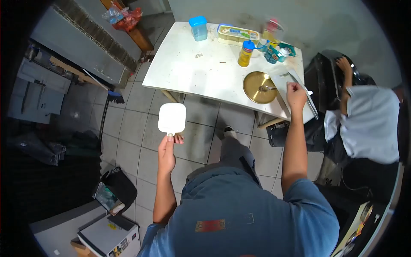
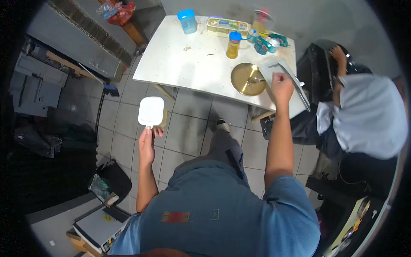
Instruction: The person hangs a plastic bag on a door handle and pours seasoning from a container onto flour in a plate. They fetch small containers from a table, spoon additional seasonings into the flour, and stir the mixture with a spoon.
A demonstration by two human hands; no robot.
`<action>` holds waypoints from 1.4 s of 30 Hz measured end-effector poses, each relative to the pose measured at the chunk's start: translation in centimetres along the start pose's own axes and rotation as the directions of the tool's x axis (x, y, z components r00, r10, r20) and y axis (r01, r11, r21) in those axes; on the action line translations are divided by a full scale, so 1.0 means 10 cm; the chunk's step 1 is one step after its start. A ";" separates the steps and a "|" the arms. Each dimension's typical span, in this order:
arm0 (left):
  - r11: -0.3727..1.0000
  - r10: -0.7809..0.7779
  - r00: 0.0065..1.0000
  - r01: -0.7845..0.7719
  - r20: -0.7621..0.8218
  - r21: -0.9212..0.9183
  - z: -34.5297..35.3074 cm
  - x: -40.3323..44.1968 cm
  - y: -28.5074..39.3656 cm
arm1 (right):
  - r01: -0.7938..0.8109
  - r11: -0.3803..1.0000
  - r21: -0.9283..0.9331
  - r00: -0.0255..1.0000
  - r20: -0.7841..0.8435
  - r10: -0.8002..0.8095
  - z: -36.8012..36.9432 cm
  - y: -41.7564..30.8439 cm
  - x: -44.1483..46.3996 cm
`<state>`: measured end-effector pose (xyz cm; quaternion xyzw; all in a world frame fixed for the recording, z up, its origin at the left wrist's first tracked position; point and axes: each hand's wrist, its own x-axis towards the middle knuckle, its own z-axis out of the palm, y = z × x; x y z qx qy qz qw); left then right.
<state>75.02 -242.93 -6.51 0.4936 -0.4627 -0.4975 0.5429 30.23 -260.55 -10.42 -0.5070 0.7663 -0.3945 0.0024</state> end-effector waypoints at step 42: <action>0.987 -0.159 0.962 0.162 -0.224 -0.003 0.84 2.30 -0.26 | 0.256 0.965 -0.058 0.966 -0.027 -0.258 1.91 0.89 2.58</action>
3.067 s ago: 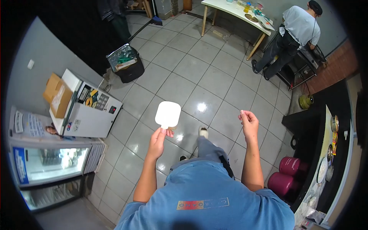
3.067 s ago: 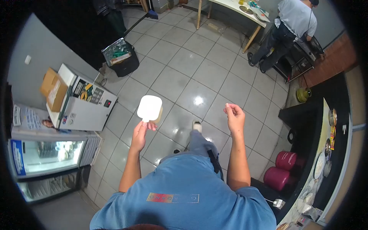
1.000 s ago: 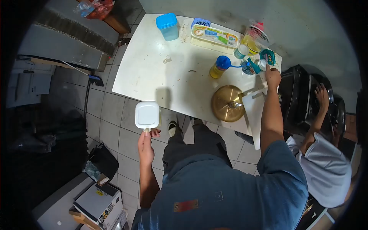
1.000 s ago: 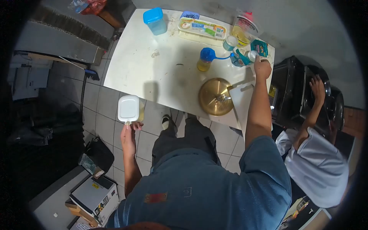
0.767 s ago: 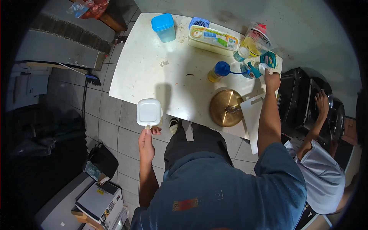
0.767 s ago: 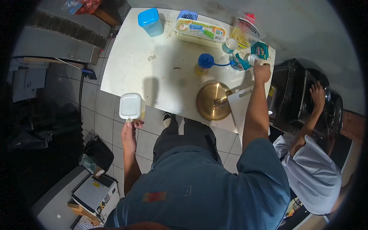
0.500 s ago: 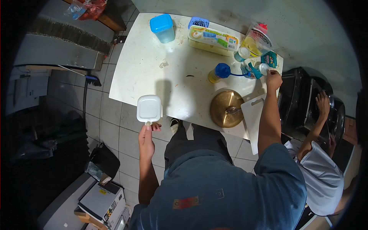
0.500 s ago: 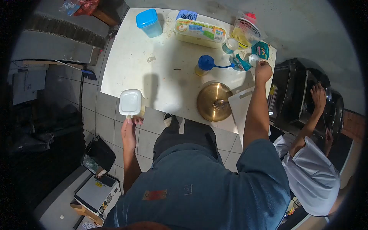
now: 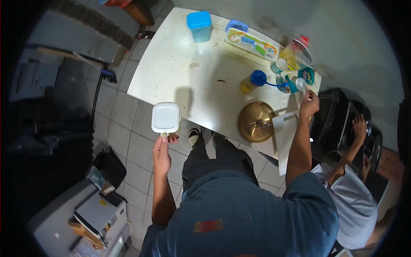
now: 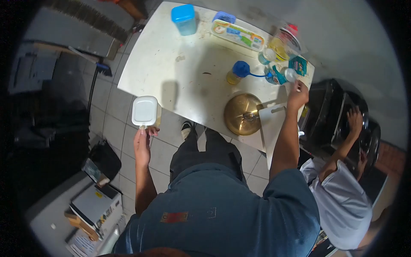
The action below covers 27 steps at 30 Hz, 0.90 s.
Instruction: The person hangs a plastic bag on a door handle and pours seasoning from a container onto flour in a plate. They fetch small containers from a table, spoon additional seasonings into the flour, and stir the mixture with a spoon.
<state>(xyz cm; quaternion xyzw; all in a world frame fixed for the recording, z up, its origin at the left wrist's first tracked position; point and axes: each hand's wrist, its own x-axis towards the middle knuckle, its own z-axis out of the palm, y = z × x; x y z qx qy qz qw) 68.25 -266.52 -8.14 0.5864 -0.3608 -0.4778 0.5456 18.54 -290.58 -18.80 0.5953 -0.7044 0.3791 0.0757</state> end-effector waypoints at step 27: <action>0.987 0.073 0.243 -0.158 -0.967 0.035 -1.60 -9.21 -0.66 | -0.636 0.187 0.749 0.311 0.471 -0.825 -4.60 -5.39 -6.77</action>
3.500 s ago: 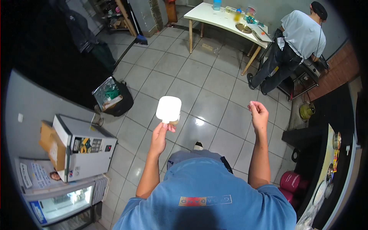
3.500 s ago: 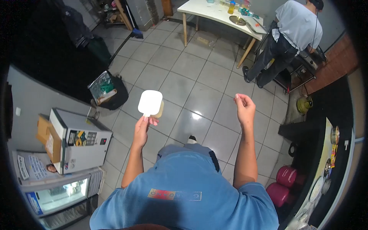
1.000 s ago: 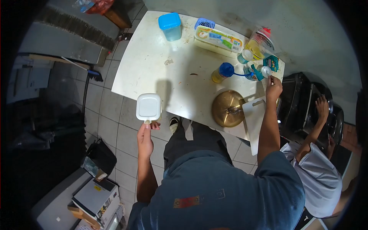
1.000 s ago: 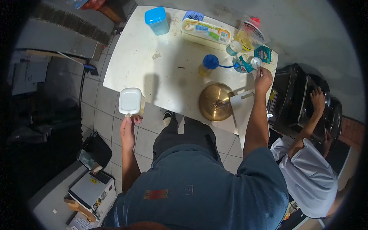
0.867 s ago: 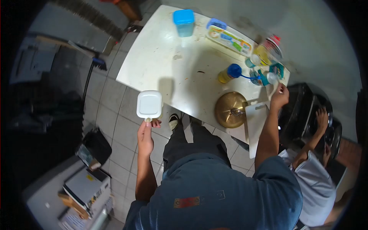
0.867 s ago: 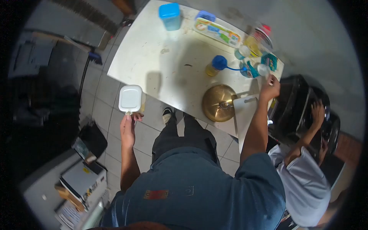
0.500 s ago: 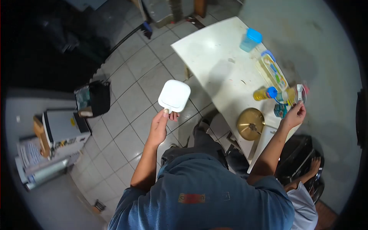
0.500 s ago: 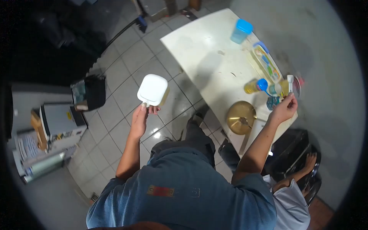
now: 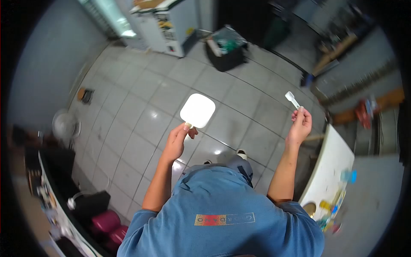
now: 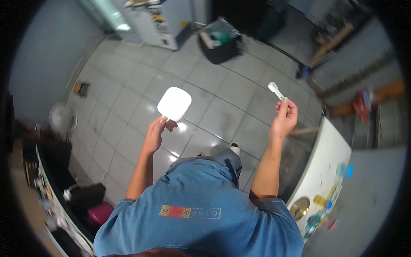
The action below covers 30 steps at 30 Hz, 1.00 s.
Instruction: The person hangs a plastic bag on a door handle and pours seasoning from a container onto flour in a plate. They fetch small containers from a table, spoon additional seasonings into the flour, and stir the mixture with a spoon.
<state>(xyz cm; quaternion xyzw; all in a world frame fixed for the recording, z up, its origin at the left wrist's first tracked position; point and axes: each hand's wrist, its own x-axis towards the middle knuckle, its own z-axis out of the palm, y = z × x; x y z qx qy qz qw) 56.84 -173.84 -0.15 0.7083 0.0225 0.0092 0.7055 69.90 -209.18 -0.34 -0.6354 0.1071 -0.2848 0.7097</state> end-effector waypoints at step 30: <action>0.991 0.006 0.208 -0.132 -0.978 -0.022 -7.20 -2.44 -0.10 | -0.440 0.898 0.001 -0.058 0.998 -0.030 9.06 -0.21 -6.79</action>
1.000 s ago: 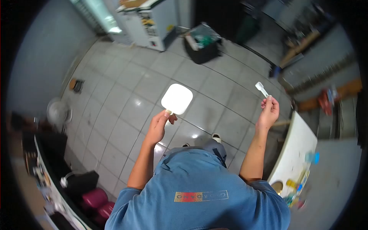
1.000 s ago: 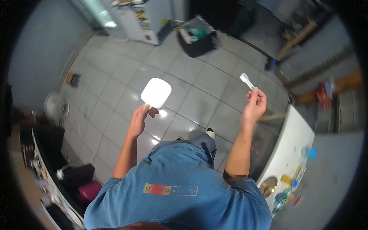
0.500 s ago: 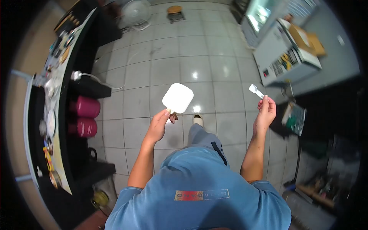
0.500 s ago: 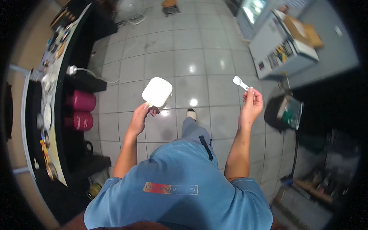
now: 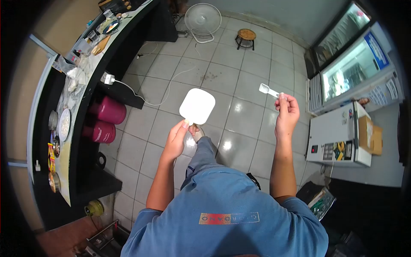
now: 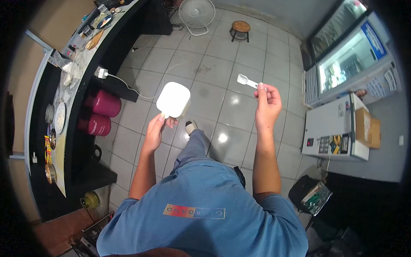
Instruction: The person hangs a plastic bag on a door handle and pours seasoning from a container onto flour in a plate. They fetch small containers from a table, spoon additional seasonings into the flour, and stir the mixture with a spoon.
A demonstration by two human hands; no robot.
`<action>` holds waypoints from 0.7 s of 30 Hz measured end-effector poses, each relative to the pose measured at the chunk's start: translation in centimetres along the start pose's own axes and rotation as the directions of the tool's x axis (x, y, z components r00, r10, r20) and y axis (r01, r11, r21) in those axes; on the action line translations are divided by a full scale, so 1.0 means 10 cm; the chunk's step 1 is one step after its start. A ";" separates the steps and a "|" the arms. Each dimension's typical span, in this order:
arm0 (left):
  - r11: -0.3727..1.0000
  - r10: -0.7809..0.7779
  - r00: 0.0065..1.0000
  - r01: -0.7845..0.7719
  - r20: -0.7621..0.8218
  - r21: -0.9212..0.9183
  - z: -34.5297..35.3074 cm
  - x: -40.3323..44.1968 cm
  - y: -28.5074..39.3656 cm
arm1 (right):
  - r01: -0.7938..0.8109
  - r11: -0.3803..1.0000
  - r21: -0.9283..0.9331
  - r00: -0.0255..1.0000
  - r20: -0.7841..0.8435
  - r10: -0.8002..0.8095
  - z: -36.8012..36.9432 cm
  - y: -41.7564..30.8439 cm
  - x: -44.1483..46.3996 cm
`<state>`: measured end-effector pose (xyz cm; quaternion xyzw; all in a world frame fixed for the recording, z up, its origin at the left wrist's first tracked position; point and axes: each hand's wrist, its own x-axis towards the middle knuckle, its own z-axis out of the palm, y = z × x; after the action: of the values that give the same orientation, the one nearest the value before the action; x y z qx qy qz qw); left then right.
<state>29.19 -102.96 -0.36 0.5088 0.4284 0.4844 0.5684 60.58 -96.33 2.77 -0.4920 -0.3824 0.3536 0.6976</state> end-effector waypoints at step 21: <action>0.953 0.045 0.962 0.039 -0.269 0.299 -3.68 4.26 0.16 | -0.109 0.991 0.073 0.822 0.567 0.049 5.66 1.84 3.15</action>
<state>-0.04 -54.87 -2.70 0.5186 0.5706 0.4798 0.4187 22.94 -40.45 3.69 -0.3449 -0.5321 0.5306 0.5625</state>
